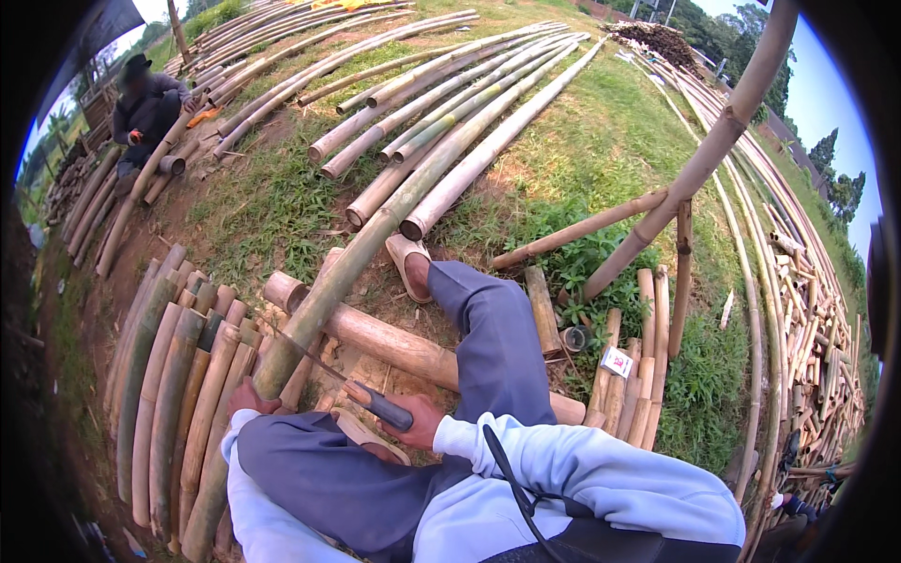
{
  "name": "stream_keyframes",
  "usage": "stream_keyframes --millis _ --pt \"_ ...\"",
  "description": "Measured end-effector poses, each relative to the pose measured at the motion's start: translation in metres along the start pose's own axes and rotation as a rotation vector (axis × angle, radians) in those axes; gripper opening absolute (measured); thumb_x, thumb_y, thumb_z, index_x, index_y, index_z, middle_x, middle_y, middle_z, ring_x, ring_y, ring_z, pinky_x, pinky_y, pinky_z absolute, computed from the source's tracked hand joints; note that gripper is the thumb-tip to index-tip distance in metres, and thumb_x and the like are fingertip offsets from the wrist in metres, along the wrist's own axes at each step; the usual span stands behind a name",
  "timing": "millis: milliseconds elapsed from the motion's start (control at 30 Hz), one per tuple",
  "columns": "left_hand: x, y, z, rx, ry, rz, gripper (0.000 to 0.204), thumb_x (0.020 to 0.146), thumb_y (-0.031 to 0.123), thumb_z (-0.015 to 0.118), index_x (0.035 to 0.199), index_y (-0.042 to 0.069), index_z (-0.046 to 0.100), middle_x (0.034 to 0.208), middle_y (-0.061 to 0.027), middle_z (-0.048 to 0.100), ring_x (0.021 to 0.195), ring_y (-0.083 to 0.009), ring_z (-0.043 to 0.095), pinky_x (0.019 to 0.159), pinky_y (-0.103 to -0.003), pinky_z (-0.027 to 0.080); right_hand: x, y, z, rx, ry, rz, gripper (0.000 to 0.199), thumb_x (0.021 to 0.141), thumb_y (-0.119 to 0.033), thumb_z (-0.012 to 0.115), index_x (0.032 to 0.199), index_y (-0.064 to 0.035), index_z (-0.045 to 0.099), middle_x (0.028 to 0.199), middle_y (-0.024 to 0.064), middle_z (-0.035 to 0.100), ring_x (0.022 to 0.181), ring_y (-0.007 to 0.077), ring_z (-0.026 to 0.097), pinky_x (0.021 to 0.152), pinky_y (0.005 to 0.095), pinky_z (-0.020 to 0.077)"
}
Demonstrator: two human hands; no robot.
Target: The person sits on the ground and uses a hand saw to cut a bamboo pole resting on a wooden block. They repeatedly position the saw, cut through the bamboo, and adjust the pole to continue cutting.
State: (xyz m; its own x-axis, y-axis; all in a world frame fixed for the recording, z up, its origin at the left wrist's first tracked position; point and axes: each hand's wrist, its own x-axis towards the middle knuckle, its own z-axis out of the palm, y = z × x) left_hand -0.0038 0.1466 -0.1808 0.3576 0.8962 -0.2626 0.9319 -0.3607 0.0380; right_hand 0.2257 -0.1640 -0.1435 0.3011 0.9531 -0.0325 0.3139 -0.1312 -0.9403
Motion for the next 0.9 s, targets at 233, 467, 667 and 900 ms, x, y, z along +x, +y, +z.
stream_keyframes --millis 233,467,667,900 --pt "0.000 0.001 0.003 -0.015 0.017 0.008 0.075 0.060 0.042 0.085 0.117 0.003 0.056 0.107 -0.0258 0.070 0.104 -0.0432 0.067 0.093 -0.051 0.054 -0.003 0.004 -0.001 0.018 0.017 -0.001 0.030 0.088 -0.021 0.073 0.114 -0.0073 0.066 0.087 0.0197 0.069 0.080 0.0383 0.069 0.072 0.0414 0.0530" --pt "-0.029 0.003 0.018 -0.034 0.025 0.033 0.075 0.059 0.042 0.087 0.114 0.001 0.055 0.104 -0.0252 0.071 0.101 -0.0428 0.068 0.089 -0.051 0.055 -0.038 -0.005 -0.024 -0.024 0.024 -0.031 0.027 0.089 -0.017 0.074 0.112 -0.0065 0.066 0.083 0.0182 0.069 0.078 0.0354 0.069 0.069 0.0386 0.0523" --pt "-0.038 0.001 0.024 -0.039 0.098 0.047 0.075 0.060 0.042 0.088 0.114 0.001 0.054 0.103 -0.0247 0.071 0.100 -0.0425 0.069 0.088 -0.050 0.055 -0.036 -0.009 -0.032 0.004 -0.038 -0.007 0.030 0.090 -0.016 0.075 0.116 -0.0045 0.066 0.083 0.0153 0.069 0.070 0.0241 0.065 0.069 0.0342 0.0514" --pt "-0.041 0.019 0.010 -0.019 -0.009 0.068 0.076 0.062 0.045 0.090 0.113 0.002 0.052 0.105 -0.0235 0.071 0.099 -0.0405 0.070 0.086 -0.048 0.055 -0.041 -0.017 -0.025 0.018 -0.003 0.000 0.028 0.091 -0.014 0.075 0.114 -0.0017 0.065 0.082 0.0116 0.066 0.072 0.0151 0.059 0.071 0.0311 0.0501"
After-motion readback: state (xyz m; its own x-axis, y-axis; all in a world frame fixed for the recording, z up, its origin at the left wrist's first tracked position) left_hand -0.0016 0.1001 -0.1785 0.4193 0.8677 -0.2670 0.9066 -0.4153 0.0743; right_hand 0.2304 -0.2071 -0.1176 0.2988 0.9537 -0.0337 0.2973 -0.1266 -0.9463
